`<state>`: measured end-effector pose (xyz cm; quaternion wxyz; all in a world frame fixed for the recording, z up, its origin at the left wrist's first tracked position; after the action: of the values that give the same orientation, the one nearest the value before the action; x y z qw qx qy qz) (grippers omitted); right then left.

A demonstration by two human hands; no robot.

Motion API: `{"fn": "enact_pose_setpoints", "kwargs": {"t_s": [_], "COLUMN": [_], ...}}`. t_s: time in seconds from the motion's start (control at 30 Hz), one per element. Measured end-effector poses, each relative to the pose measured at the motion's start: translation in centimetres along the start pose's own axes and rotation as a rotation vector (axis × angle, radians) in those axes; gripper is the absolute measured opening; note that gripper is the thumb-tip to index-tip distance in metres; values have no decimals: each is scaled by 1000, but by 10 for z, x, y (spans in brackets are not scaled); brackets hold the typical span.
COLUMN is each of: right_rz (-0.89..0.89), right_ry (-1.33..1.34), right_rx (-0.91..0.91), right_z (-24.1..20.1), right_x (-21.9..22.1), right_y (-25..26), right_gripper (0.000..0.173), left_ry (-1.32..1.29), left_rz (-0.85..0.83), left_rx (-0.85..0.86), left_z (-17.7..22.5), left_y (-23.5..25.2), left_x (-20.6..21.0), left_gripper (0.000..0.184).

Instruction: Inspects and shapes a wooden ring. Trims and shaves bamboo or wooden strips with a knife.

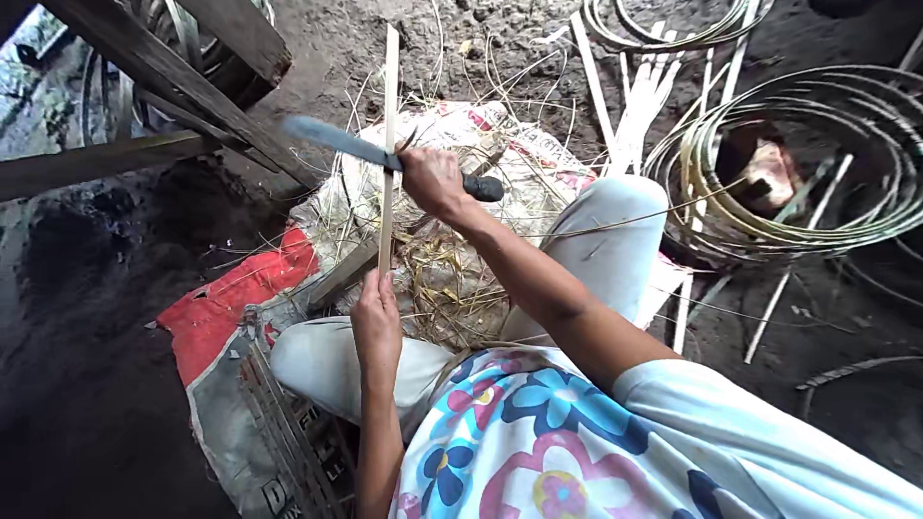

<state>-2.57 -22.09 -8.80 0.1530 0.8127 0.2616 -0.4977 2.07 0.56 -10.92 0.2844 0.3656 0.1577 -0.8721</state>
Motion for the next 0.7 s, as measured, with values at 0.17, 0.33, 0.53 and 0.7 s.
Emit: {"fn": "enact_pose_setpoints", "kwargs": {"t_s": [0.17,0.33,0.53,0.7], "right_rz": [42,33,-2,-208], "right_ry": [-24,-36,294,877], "right_rx": [40,84,364,126], "right_z": [14,21,86,50], "right_x": [-13,-26,-30,-32], "right_y": [31,52,78,20], "right_gripper": [29,30,37,47], "left_ry": [-2,-61,-90,129], "left_rz": [13,-17,-179,-191], "left_rx": [23,6,-190,-64], "left_z": [-32,-50,-76,-52], "left_y": [-43,-80,-154,-135], "left_x": [-13,-29,-80,-120], "left_gripper": [31,31,32,37]}}
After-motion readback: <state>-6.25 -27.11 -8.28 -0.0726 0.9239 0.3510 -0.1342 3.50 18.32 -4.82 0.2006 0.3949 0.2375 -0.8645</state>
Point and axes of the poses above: each hand's wrist, its own y-axis towards the middle knuckle, its own x-axis out of the palm, z = x × y, the point moved 1 cm from there along y, towards the middle knuckle
